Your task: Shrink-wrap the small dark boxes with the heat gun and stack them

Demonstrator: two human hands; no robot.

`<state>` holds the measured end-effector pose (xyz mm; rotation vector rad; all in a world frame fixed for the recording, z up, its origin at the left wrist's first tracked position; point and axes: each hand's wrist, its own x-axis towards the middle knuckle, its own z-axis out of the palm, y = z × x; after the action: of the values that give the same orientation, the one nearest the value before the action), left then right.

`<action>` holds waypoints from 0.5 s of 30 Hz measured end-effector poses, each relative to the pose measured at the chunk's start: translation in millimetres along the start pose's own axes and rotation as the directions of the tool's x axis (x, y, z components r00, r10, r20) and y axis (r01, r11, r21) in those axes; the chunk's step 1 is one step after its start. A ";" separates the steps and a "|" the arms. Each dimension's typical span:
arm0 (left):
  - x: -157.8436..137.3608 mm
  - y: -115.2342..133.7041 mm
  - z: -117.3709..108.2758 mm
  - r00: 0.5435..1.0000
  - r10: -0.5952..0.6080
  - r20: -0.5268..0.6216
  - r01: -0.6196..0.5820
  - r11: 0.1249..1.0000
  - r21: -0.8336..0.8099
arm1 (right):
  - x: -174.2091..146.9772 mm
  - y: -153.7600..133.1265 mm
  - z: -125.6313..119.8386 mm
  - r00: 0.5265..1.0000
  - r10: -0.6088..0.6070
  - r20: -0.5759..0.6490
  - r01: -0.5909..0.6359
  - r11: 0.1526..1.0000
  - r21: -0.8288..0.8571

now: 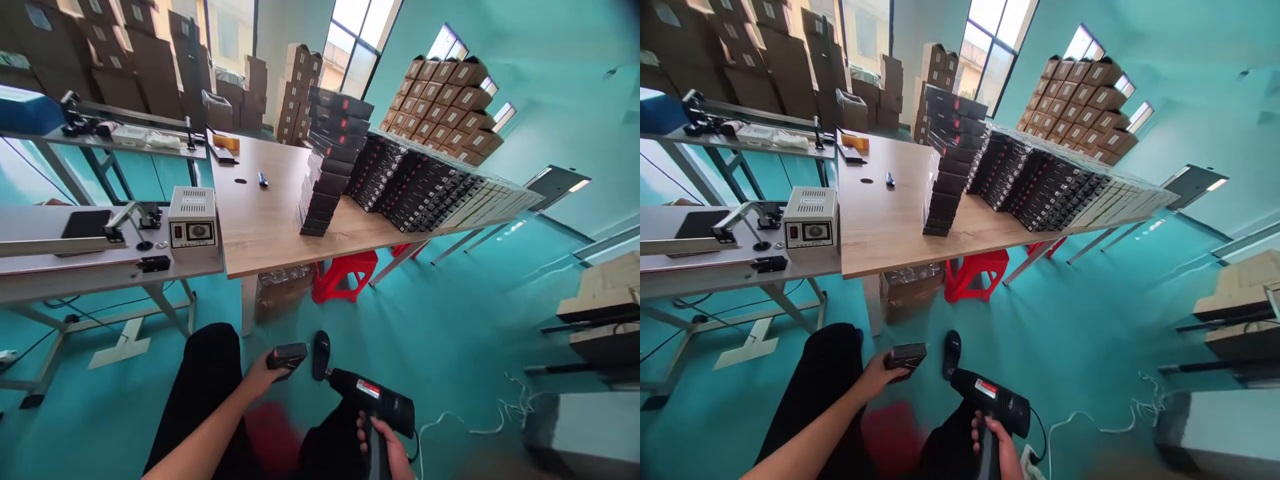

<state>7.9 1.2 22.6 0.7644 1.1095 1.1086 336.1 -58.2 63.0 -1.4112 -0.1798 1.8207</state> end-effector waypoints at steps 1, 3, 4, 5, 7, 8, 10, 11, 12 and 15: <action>-0.4 -8.3 -4.5 1.000 -0.013 -0.018 0.014 0.998 0.068 | -7.9 -0.9 1.2 1.000 -0.019 -0.014 0.019 1.000 0.015; -1.4 -20.1 -11.1 0.998 -0.041 -0.049 0.050 0.981 0.185 | -28.9 -5.5 5.8 0.999 -0.042 -0.022 0.042 0.999 0.019; -1.4 -23.7 -12.9 0.997 -0.057 -0.042 0.065 0.973 0.219 | -41.1 -9.0 9.1 0.999 -0.049 -0.006 0.049 0.999 0.011; -0.9 -26.1 -13.9 0.997 -0.075 -0.023 0.078 0.969 0.236 | -53.7 -13.0 13.0 0.999 -0.041 0.013 0.041 0.999 -0.002; 1.4 -29.0 -13.1 0.994 -0.109 0.033 0.097 0.965 0.244 | -78.4 -21.5 22.7 0.999 -0.042 0.023 0.043 0.998 -0.041; 2.9 -30.0 -11.7 0.991 -0.121 0.062 0.102 0.964 0.246 | -89.7 -25.4 28.3 0.999 -0.044 0.020 0.046 0.996 -0.077; 5.2 -31.9 -7.4 0.986 -0.126 0.113 0.095 0.964 0.247 | -108.5 -32.0 39.5 0.998 -0.054 0.027 0.057 0.987 -0.151; 5.7 -32.7 -5.1 0.983 -0.123 0.137 0.087 0.966 0.244 | -115.6 -34.5 44.6 0.998 -0.050 0.036 0.056 0.982 -0.180; 5.7 -33.4 -2.8 0.980 -0.118 0.161 0.078 0.969 0.236 | -121.1 -36.5 49.2 0.999 -0.036 0.038 0.043 0.978 -0.203; 3.2 -33.8 1.2 0.968 -0.118 0.219 0.070 0.974 0.214 | -129.2 -40.3 59.3 0.999 0.001 0.034 0.007 0.970 -0.243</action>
<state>19.2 -5.9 -8.5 0.9669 1.0598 0.8092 311.5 -96.2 203.7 -1.5460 -0.4344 1.8698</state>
